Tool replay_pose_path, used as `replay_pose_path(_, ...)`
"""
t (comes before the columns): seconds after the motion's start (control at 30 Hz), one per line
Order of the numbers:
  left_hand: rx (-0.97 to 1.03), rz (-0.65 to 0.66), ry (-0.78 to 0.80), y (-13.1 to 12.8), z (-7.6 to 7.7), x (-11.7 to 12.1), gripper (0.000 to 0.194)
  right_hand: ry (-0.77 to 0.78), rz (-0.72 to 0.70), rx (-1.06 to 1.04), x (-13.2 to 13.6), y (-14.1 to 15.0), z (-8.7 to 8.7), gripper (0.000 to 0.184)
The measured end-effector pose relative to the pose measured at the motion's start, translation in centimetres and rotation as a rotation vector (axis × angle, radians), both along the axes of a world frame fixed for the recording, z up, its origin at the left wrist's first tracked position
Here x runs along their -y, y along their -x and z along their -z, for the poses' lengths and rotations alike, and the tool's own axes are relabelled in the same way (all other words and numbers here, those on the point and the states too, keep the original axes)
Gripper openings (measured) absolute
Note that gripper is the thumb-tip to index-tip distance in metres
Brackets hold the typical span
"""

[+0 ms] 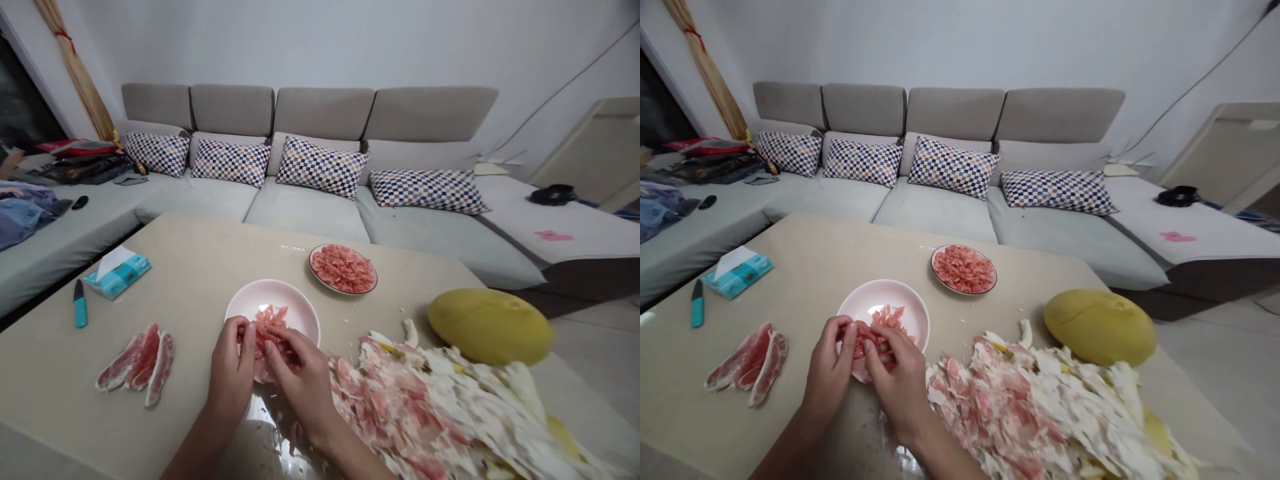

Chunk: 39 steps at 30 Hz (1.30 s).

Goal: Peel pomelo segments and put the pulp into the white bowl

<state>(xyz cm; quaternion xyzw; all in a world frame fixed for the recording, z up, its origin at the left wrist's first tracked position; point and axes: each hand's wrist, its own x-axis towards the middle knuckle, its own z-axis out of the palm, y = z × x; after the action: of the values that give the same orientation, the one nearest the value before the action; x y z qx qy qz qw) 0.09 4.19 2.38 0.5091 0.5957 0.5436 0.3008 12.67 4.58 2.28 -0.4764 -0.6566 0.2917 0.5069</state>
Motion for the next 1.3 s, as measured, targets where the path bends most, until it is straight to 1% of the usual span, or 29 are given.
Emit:
replay_pose_path(0.17,-0.096,0.031,-0.023,0.1,0.2,-0.2,0.016,-0.052,-0.030,0.085,-0.4,-0.3,0.1,0.031)
replay_pose_path(0.27,-0.087,0.053,-0.022,-0.1,0.1,-0.3,0.017,-0.036,-0.064,0.101,-0.5,-0.6,-0.3,0.028)
replay_pose_path(0.4,-0.052,0.073,-0.031,-0.4,-0.4,-0.3,0.016,-0.020,-0.040,0.076,-0.4,-0.8,-0.9,0.024)
replay_pose_path(0.57,-0.012,0.049,-0.019,-0.6,-0.6,-0.4,0.016,0.009,-0.028,-0.002,-0.4,-0.8,-1.2,0.022)
replay_pose_path(0.67,0.082,0.074,-0.009,-0.7,-0.5,-0.6,0.018,0.060,-0.034,-0.061,-0.6,-0.9,-1.5,0.021)
replay_pose_path(0.77,0.205,0.097,0.018,-0.6,-0.5,-0.8,0.022,0.171,-0.065,-0.164,-0.8,-0.9,-1.8,0.021)
replay_pose_path(0.9,0.297,0.110,0.043,-0.4,-0.7,-1.1,0.025,0.292,-0.068,-0.261,-1.0,-1.0,-2.1,0.024)
replay_pose_path(1.0,0.353,0.159,0.054,-0.2,-0.8,-1.2,0.025,0.306,-0.077,-0.265,-1.1,-1.3,-2.1,0.026)
replay_pose_path(1.1,0.474,0.208,0.110,-0.1,-0.8,-1.3,0.027,0.309,-0.107,-0.267,-1.3,-1.5,-1.9,0.028)
replay_pose_path(1.2,0.631,0.220,0.161,0.0,-0.9,-1.3,0.031,0.338,-0.123,-0.274,-1.5,-1.7,-1.8,0.031)
replay_pose_path(1.3,0.748,0.214,0.188,0.2,-1.2,-1.3,0.033,0.354,-0.110,-0.272,-1.7,-2.0,-1.7,0.033)
